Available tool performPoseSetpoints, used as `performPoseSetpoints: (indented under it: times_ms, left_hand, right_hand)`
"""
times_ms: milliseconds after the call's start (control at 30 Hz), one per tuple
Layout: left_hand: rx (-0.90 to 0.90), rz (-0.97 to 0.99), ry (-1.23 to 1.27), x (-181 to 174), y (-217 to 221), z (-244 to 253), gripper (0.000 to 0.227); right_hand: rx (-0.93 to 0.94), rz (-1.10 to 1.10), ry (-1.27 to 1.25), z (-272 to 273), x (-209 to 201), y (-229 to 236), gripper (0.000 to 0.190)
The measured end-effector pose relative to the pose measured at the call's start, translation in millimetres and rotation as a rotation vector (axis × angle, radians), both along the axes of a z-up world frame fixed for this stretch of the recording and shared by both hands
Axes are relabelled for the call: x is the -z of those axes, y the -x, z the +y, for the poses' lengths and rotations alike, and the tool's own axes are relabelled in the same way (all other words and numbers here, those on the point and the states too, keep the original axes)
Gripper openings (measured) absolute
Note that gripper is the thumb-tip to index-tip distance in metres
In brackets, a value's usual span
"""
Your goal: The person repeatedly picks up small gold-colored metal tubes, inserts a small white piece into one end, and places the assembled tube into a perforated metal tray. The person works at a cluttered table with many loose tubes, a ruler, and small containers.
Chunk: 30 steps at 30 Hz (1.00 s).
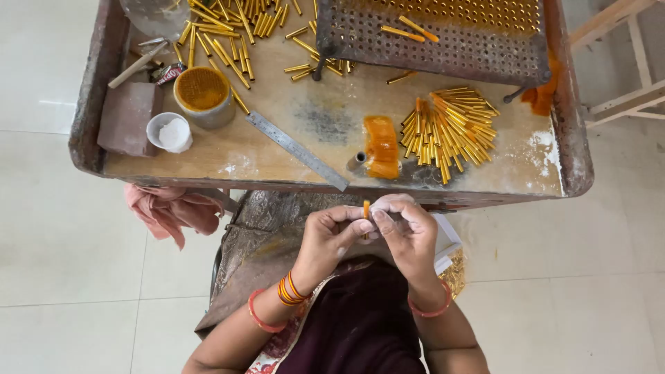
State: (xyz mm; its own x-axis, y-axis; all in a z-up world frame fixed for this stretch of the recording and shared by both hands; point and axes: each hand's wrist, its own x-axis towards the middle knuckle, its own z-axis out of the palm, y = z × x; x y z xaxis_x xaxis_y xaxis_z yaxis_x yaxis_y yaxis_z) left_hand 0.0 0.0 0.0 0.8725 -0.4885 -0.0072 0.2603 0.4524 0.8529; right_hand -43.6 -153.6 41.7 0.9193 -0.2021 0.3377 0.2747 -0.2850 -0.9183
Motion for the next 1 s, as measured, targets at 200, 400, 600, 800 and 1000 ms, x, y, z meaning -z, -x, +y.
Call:
performPoseSetpoints:
  times_ms: [200,400,600,800,1000]
  left_hand:
    - [0.042,0.008,-0.021,3.8,1.9,-1.2,0.016]
    - [0.106,0.06,0.091,6.0,7.2,-2.9,0.025]
    - [0.148,0.166,0.056,5.5,4.8,-1.0,0.03]
    - [0.206,0.119,0.107,16.2,4.2,0.9,0.02]
    - [0.001,-0.029,0.135,5.7,-1.0,16.7,0.011]
  right_hand:
    - [-0.095,0.079,-0.044,-5.9,-8.3,-5.6,0.006]
    - [-0.082,0.112,-0.057,-3.6,-8.4,-4.7,0.007]
    - [-0.145,0.155,-0.28,-14.2,6.0,-8.7,0.011]
    - [-0.205,-0.083,-0.439,-8.2,-18.5,-10.1,0.016]
    - [0.109,0.088,0.412,-26.8,-19.2,6.2,0.009]
